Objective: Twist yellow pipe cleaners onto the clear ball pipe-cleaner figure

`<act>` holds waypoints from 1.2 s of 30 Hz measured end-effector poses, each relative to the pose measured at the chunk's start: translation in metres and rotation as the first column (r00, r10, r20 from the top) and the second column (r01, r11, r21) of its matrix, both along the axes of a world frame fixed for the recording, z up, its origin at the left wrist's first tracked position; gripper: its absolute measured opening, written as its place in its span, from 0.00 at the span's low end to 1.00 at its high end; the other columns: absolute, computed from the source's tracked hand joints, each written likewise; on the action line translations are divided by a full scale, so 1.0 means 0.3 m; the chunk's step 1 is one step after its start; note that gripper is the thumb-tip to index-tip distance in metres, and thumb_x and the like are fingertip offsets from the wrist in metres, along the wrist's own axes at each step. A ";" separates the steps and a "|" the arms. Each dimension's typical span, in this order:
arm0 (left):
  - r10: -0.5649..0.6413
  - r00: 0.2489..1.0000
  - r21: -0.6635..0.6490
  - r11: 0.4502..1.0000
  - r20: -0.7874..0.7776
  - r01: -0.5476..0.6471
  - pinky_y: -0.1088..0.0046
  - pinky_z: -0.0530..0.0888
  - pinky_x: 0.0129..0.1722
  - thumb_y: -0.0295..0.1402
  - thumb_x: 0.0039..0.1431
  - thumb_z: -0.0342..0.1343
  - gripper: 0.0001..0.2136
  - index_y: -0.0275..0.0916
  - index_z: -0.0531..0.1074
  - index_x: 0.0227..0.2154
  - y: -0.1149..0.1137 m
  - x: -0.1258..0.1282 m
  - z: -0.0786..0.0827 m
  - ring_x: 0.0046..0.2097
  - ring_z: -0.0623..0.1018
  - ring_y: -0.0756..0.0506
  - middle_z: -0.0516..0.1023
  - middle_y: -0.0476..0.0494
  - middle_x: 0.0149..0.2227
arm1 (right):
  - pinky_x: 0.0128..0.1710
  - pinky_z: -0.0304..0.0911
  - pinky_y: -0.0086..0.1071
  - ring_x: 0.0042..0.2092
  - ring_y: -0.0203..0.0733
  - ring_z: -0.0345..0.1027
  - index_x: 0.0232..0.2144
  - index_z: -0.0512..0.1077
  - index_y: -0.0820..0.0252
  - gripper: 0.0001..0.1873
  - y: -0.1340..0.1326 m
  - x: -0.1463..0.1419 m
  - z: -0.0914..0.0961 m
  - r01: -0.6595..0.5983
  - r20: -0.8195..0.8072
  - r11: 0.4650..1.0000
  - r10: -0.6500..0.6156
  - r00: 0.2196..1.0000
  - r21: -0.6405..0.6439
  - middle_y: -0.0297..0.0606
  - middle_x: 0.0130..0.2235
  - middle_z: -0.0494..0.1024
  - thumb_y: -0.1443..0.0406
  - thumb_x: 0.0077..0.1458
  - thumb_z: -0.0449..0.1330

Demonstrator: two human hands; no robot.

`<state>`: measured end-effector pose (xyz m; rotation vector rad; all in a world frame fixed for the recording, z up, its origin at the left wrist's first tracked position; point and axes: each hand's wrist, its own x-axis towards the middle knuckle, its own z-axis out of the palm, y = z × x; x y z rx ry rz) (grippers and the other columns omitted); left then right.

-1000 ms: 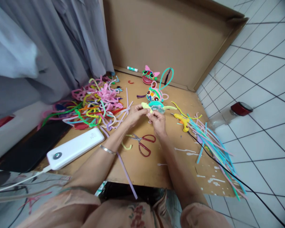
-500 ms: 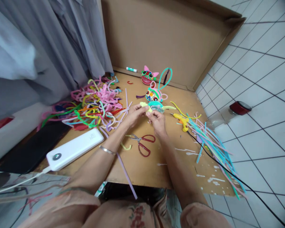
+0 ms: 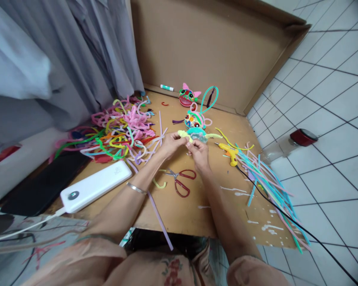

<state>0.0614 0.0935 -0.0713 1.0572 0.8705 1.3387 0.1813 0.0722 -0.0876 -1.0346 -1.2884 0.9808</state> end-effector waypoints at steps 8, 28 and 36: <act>-0.100 0.994 0.051 0.994 0.040 0.098 0.78 0.65 0.27 0.38 0.38 0.68 0.14 0.34 0.74 0.24 0.016 -0.023 -0.020 0.25 0.69 0.54 0.74 0.50 0.23 | 0.24 0.50 0.29 0.21 0.30 0.51 0.15 0.61 0.57 0.19 -0.001 0.003 0.007 -0.007 -0.012 1.000 0.006 1.000 -0.018 0.26 0.17 0.60 0.55 0.45 0.63; -0.048 0.997 0.017 0.999 0.052 0.047 0.78 0.63 0.24 0.48 0.43 0.65 0.19 0.35 0.73 0.23 0.009 -0.032 -0.007 0.23 0.69 0.54 0.72 0.49 0.21 | 0.21 0.48 0.27 0.19 0.29 0.50 0.14 0.61 0.57 0.22 -0.008 -0.011 0.020 -0.005 -0.078 0.998 0.000 0.997 -0.063 0.25 0.14 0.59 0.50 0.40 0.65; 0.072 0.997 0.039 0.997 -0.022 -0.072 0.77 0.60 0.23 0.44 0.38 0.67 0.18 0.35 0.68 0.17 0.016 -0.039 -0.008 0.21 0.63 0.56 0.67 0.53 0.18 | 0.20 0.52 0.26 0.20 0.29 0.55 0.20 0.69 0.59 0.27 -0.009 -0.009 0.032 0.012 -0.175 0.992 -0.034 0.984 -0.125 0.29 0.20 0.66 0.41 0.41 0.61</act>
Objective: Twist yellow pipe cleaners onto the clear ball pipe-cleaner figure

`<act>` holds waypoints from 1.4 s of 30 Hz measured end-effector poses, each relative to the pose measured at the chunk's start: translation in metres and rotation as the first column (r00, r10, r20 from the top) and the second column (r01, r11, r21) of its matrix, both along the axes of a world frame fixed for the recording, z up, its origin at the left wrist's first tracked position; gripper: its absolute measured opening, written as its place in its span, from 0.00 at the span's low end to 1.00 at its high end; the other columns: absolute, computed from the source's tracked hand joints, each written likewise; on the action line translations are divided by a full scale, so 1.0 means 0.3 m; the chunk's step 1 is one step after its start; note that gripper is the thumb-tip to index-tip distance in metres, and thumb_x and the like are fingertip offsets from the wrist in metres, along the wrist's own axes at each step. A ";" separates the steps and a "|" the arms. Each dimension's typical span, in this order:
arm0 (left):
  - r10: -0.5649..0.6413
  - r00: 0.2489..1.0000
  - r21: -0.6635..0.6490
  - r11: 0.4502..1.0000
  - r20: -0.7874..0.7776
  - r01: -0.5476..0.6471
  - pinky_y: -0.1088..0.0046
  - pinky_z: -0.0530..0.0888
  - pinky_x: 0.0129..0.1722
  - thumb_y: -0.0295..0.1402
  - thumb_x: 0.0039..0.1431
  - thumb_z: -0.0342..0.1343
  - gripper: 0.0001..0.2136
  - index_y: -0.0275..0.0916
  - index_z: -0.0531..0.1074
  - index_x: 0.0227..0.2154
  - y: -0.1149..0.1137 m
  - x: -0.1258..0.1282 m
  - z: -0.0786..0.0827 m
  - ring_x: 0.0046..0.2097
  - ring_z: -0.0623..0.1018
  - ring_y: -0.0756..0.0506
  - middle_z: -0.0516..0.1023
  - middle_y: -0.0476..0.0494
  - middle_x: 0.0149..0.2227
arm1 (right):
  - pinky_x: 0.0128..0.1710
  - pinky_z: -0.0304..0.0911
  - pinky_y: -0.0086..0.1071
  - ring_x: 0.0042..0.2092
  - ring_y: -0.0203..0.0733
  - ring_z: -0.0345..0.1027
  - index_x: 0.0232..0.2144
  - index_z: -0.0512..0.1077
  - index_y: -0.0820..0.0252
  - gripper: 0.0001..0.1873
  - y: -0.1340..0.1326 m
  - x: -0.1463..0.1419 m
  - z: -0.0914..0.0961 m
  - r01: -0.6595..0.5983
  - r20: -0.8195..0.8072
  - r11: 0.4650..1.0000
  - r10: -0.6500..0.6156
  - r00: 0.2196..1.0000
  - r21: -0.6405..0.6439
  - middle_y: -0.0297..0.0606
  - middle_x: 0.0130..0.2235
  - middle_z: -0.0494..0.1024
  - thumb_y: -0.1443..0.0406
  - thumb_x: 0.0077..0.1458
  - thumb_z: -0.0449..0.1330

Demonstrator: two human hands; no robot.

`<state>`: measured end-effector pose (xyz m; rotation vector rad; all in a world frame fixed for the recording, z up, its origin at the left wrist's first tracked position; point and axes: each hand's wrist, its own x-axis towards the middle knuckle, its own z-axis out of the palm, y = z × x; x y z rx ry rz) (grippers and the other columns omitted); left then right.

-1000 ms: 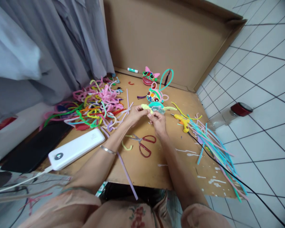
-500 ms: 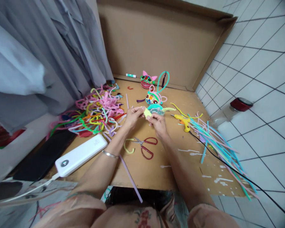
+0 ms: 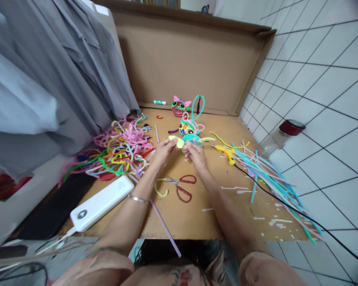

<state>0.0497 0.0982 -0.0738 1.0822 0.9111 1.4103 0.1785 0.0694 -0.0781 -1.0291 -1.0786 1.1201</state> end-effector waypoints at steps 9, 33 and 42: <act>-0.028 0.997 0.023 0.999 -0.072 0.029 0.77 0.58 0.23 0.45 0.39 0.67 0.19 0.35 0.67 0.15 -0.005 0.010 -0.011 0.20 0.62 0.56 0.64 0.53 0.16 | 0.23 0.49 0.28 0.22 0.31 0.49 0.17 0.61 0.56 0.21 0.010 -0.009 -0.030 0.043 0.136 0.993 -0.059 0.989 0.112 0.26 0.18 0.58 0.48 0.42 0.63; 0.024 1.000 -0.056 0.998 0.004 -0.024 0.78 0.65 0.24 0.37 0.31 0.70 0.16 0.34 0.73 0.23 0.012 -0.016 0.002 0.22 0.68 0.54 0.72 0.51 0.20 | 0.37 0.58 0.33 0.30 0.37 0.61 0.19 0.65 0.56 0.17 -0.028 -0.009 -0.016 0.094 0.448 0.917 -0.277 0.850 0.388 0.33 0.24 0.68 0.59 0.58 0.51; 0.071 0.997 -0.038 0.997 0.008 -0.071 0.78 0.64 0.23 0.38 0.35 0.68 0.17 0.34 0.72 0.27 0.029 -0.013 -0.027 0.22 0.68 0.54 0.74 0.49 0.22 | 0.36 0.57 0.31 0.31 0.38 0.59 0.20 0.64 0.56 0.17 -0.085 0.116 -0.075 0.366 0.554 0.843 -0.536 0.637 0.394 0.34 0.26 0.66 0.59 0.59 0.49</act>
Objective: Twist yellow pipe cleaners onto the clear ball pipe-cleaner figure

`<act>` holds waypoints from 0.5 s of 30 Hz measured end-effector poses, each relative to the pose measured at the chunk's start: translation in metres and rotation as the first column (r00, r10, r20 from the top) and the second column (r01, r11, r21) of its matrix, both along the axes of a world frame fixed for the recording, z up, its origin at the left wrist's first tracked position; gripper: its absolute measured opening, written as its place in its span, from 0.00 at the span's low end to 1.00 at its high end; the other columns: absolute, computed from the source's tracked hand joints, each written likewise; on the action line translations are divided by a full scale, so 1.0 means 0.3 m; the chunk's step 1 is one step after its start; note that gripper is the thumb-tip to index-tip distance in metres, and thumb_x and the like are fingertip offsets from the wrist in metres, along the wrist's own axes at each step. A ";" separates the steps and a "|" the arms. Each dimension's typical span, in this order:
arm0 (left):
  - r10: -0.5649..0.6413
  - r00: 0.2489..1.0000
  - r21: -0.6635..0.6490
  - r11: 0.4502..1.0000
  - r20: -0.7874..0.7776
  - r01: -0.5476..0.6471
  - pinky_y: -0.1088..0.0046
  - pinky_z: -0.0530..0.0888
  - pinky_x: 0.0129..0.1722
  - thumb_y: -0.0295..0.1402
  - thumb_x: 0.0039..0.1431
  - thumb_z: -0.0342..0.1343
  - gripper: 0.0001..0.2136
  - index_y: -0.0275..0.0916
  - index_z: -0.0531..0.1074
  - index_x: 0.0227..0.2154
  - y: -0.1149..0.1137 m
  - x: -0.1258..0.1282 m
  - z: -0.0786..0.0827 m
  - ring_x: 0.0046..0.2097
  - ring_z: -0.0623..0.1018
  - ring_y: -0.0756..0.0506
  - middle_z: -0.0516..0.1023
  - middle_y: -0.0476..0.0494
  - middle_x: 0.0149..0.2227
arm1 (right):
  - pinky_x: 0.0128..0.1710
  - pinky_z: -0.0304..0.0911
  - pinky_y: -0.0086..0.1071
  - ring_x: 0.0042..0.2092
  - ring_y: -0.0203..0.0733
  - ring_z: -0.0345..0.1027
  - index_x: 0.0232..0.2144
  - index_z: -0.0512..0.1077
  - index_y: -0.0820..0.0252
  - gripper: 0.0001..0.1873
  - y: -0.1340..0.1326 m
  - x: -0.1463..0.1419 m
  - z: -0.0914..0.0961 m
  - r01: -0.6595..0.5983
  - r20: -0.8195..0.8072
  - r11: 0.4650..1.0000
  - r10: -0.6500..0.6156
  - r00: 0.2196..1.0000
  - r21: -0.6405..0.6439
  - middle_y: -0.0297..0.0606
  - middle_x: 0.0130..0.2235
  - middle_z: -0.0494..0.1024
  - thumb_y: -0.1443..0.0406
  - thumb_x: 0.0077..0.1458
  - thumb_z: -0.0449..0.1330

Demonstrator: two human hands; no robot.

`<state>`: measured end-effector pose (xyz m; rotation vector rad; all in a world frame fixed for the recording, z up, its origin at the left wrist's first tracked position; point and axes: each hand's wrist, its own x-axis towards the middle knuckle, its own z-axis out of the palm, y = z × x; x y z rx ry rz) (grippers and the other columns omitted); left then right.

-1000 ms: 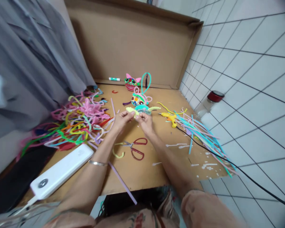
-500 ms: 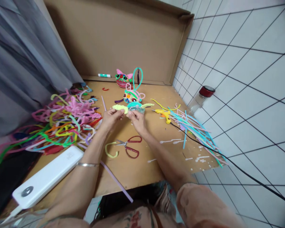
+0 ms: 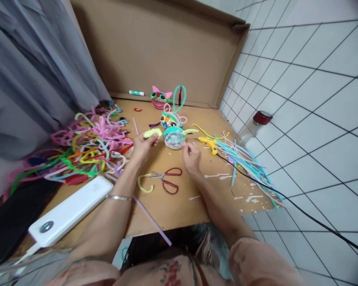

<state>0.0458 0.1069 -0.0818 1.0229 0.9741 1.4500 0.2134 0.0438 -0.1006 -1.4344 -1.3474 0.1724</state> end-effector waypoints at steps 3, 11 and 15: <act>0.042 0.998 -0.035 0.999 0.040 -0.041 0.79 0.64 0.23 0.39 0.37 0.66 0.16 0.34 0.71 0.27 0.017 0.003 -0.019 0.22 0.68 0.54 0.74 0.49 0.22 | 0.46 0.58 0.36 0.44 0.44 0.65 0.34 0.71 0.60 0.14 -0.002 0.124 0.034 0.329 0.238 0.937 -0.296 0.925 -0.117 0.44 0.39 0.73 0.62 0.60 0.48; 0.025 0.998 0.000 1.000 0.065 -0.025 0.78 0.61 0.22 0.41 0.38 0.66 0.15 0.35 0.70 0.23 0.024 0.005 -0.056 0.22 0.66 0.54 0.71 0.51 0.20 | 0.44 0.65 0.41 0.49 0.58 0.72 0.47 0.72 0.75 0.27 0.039 0.313 0.093 0.624 0.682 0.593 -0.164 0.713 -0.510 0.63 0.50 0.71 0.54 0.61 0.50; 0.034 0.991 -0.017 0.999 0.133 -0.032 0.77 0.59 0.22 0.42 0.36 0.68 0.17 0.35 0.71 0.23 0.031 0.011 -0.081 0.22 0.64 0.54 0.70 0.51 0.20 | 0.44 0.65 0.41 0.50 0.58 0.73 0.47 0.72 0.74 0.32 0.066 0.334 0.074 0.632 0.692 0.581 -0.156 0.705 -0.513 0.63 0.48 0.73 0.49 0.59 0.51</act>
